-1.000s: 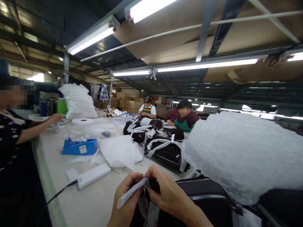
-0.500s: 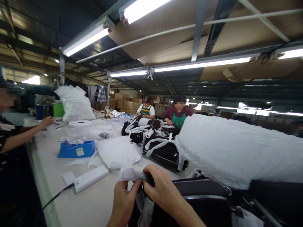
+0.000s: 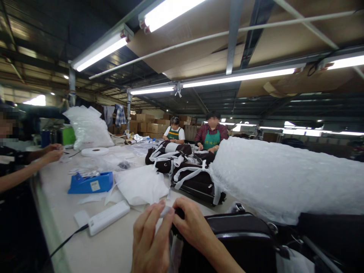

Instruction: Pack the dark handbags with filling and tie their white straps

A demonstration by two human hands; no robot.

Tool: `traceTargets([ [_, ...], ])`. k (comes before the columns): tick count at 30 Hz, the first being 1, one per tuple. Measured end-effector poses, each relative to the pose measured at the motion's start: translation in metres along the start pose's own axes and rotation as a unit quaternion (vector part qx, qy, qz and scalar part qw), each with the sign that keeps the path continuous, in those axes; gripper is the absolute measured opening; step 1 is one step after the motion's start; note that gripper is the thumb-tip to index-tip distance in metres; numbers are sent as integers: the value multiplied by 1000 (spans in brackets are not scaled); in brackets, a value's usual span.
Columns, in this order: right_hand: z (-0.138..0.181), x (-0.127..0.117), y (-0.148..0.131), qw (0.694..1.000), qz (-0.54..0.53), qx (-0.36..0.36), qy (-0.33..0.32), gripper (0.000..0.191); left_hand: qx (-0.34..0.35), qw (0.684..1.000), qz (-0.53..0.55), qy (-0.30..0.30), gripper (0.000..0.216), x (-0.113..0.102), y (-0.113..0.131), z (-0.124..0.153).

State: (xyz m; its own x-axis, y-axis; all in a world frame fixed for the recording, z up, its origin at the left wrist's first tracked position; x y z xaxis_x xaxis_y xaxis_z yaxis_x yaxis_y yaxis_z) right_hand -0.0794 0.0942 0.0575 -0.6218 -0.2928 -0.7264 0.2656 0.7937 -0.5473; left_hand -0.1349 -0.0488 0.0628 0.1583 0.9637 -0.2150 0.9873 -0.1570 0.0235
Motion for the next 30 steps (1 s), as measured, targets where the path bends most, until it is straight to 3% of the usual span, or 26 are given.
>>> traceTargets([
  [2,0,0,-4,1000,-1,-22,2,12,78,994,-41,-64,41,6,14,-10],
  [4,0,0,-7,999,16,-36,4,14,113,982,-71,-131,39,21,16,-19],
  [5,0,0,-8,999,29,-39,4,17,119,971,-86,-191,36,35,14,-22],
  [8,1,-1,-10,997,66,-38,7,22,91,899,-106,-415,27,77,-4,-20],
  [10,1,-2,-9,996,80,-35,12,22,67,855,-98,-506,24,89,-13,-18],
  [16,5,-1,-6,994,99,11,35,9,52,802,-28,-594,20,92,-18,-32],
  [22,8,1,-10,993,108,14,35,11,-63,751,117,-647,10,98,-33,-32],
  [24,8,0,-11,994,100,2,33,12,-123,713,188,-664,8,100,-38,-27],
  [30,8,-2,-12,997,61,-43,28,13,-329,553,325,-693,18,104,-49,-2],
])
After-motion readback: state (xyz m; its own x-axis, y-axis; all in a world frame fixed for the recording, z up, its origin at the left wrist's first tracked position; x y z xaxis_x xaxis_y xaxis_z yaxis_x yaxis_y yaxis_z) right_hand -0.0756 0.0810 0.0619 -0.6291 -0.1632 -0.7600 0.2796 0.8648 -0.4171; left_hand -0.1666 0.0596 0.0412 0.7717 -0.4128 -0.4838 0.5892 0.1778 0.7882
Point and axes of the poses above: each hand's wrist, its own z-axis away from the middle knuckle, its own x-axis out of the palm, y = z × x, the point moved 9 cm from there along -z, towards the middle knuckle, and after that the axes turned 8 degrees about -y, right-handed, at the moved point
